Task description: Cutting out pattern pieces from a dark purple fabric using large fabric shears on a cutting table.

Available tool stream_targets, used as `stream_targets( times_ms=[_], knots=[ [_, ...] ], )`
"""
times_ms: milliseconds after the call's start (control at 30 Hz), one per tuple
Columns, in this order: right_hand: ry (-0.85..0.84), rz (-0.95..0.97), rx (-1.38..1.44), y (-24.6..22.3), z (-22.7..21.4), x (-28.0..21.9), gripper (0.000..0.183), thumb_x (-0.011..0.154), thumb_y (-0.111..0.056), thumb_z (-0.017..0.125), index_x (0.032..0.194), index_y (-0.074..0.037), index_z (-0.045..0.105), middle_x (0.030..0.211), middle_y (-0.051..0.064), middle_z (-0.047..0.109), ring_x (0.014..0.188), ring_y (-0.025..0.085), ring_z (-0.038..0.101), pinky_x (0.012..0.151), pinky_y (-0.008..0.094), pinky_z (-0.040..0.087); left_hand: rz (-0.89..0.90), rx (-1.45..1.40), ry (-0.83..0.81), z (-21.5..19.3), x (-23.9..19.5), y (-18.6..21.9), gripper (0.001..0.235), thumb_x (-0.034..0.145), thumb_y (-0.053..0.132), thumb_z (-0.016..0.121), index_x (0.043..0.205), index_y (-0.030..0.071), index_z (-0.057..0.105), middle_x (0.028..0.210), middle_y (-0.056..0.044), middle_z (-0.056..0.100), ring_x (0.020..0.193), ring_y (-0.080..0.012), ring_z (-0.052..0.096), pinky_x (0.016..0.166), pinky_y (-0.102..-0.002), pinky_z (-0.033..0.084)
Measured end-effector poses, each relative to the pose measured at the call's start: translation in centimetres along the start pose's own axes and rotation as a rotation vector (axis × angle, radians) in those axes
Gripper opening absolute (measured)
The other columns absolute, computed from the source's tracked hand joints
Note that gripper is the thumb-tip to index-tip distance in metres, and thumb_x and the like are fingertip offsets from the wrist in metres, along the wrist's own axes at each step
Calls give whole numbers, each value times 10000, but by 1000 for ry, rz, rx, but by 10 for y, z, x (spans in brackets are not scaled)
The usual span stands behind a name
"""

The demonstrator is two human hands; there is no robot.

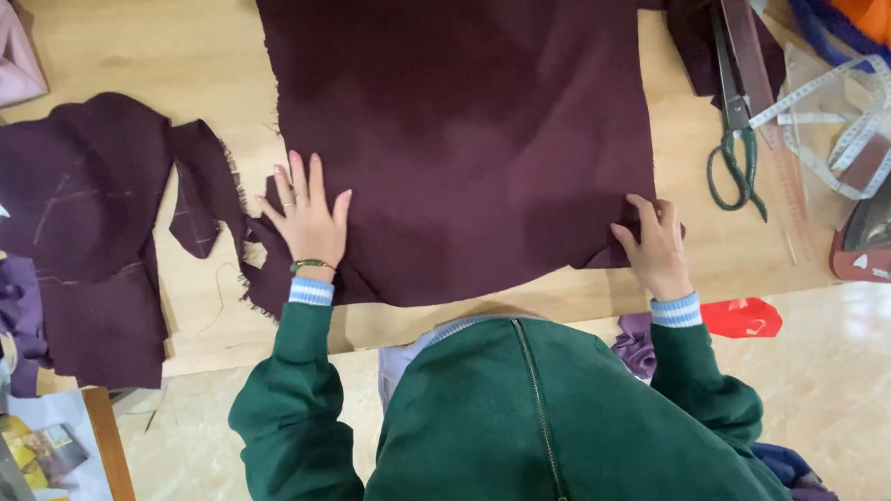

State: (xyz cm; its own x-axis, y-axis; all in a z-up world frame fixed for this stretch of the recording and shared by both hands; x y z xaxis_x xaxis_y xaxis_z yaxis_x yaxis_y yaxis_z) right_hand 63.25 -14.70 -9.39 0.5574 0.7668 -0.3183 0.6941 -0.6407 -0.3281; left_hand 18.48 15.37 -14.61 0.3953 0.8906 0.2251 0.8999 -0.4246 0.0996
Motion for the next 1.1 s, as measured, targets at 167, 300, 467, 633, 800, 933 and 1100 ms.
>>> stream_targets(
  times_ms=[167,300,467,633,800,933,1100],
  knots=[
    [64,-21,-8,-2,18,-9,526,984,-311,728,1432,-177,486,1311,185,452,1262,444,558,1051,554,491,-50,-35,-94,-10,-15,-27,713,1039,634,483,1629,250,371,1696,-35,263,1538,-334,223,1143,-739,121],
    [10,-24,15,-21,17,-29,515,990,-315,708,1414,-132,480,1283,216,450,1219,522,575,995,619,525,-69,-29,-75,-19,-34,-44,714,1042,629,473,1628,233,378,1694,-59,265,1527,-357,237,1132,-731,182],
    [-115,23,-31,-11,25,-39,511,995,-428,663,1422,-218,476,1297,177,477,1155,510,633,946,624,554,-112,-40,-99,-14,-50,-59,739,1049,659,425,1647,234,335,1710,-58,215,1544,-366,157,1138,-743,140],
    [-43,-70,-105,-18,4,17,484,1022,-465,635,1419,-210,529,1336,200,503,1161,503,637,923,615,548,-39,-94,-83,-16,4,-38,694,1058,625,484,1612,214,403,1694,-111,250,1540,-389,158,1134,-750,73],
    [100,-370,-89,-83,-33,101,536,1052,-438,572,1426,-56,529,1355,249,455,1107,483,599,819,631,513,177,-277,-89,-13,110,-11,515,1105,360,537,1525,64,497,1637,-133,357,1511,-398,170,1093,-777,228],
    [219,-564,-29,-121,-32,173,493,1023,-269,714,1422,-28,552,1313,269,458,1190,453,514,1009,556,445,276,-211,-80,28,190,-21,481,1106,330,545,1516,80,526,1565,-160,494,1445,-415,349,1134,-687,172],
    [327,-569,-130,-140,-24,230,491,1071,-386,653,1446,-84,561,1363,264,471,1214,465,462,935,608,434,67,-231,-169,59,222,-61,504,1102,340,574,1547,136,452,1615,-95,354,1467,-396,245,1071,-796,205]
  ],
)
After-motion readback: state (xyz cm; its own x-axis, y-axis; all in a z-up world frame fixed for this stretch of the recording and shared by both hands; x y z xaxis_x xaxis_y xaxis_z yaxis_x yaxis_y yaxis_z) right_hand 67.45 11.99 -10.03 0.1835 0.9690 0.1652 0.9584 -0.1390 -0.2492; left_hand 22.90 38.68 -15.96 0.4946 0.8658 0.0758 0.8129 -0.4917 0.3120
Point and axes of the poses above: each hand's wrist, its own x-axis towards the middle knuckle, its own z-axis out of the palm, y = z × x, the point moved 6 cm from there along x, towards the middle knuckle
